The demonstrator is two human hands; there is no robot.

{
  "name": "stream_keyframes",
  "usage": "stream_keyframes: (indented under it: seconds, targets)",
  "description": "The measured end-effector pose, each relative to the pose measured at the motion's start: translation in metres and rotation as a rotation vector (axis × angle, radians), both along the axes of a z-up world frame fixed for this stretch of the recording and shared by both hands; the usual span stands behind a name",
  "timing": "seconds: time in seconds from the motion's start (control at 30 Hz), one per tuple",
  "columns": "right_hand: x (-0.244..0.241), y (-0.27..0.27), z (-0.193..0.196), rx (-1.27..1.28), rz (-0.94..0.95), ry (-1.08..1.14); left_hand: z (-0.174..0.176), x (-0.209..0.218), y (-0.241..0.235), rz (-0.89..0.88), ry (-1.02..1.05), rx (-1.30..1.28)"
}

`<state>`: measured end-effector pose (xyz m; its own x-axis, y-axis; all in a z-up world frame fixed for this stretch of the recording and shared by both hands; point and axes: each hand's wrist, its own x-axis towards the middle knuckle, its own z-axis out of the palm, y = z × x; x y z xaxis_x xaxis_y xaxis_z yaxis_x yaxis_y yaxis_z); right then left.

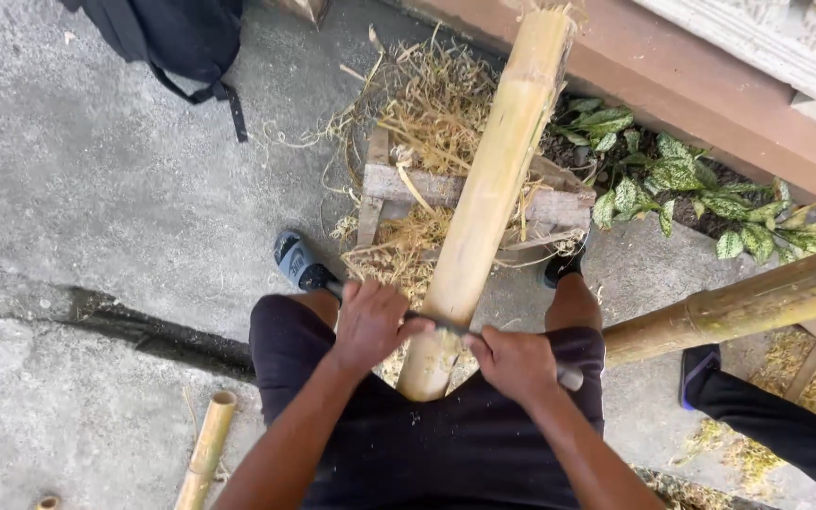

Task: The recorder uses a large knife or machete to shave or strip the outer layer of a bamboo stalk while it is braced on a wooden block.

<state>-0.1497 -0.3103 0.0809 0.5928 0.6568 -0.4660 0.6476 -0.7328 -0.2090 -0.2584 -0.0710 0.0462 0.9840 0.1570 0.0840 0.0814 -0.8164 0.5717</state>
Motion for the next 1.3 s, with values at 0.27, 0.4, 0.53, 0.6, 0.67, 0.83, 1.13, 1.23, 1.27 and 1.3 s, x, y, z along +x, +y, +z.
stream_keyframes:
  seconds: [0.27,0.4,0.53,0.6,0.67,0.83,1.13,1.23,1.27,1.3]
  targets:
    - [0.098,0.014,-0.01,0.032,0.061,-0.17,-0.019,0.09,0.011,0.089,-0.193,0.108]
    - [0.194,0.052,0.005,-0.134,-0.037,-0.049,-0.035,0.193,0.038,0.025,-0.045,0.041]
    - [0.245,0.058,-0.005,-0.029,0.124,-0.35,-0.044,0.247,0.059,0.034,-0.207,0.063]
    - [0.242,0.053,-0.008,0.031,0.154,-0.401,-0.047,0.244,0.058,0.028,-0.292,0.07]
    - [0.236,0.055,-0.006,0.036,0.127,-0.347,-0.049,0.237,0.058,0.038,-0.25,0.12]
    - [0.175,0.052,0.0,-0.065,0.104,-0.225,-0.028,0.162,0.044,0.074,-0.268,0.083]
    - [0.032,0.007,-0.003,0.103,0.033,-0.104,-0.015,0.031,0.008,0.01,0.063,-0.027]
    - [0.02,0.0,0.001,0.227,0.073,-0.137,-0.013,0.006,-0.005,0.041,0.047,-0.044]
    - [0.022,0.001,0.004,0.229,0.106,-0.157,-0.015,0.003,-0.008,0.084,-0.068,-0.024]
    - [0.036,0.006,0.001,0.221,0.096,-0.15,-0.017,0.015,-0.005,0.076,-0.06,-0.031]
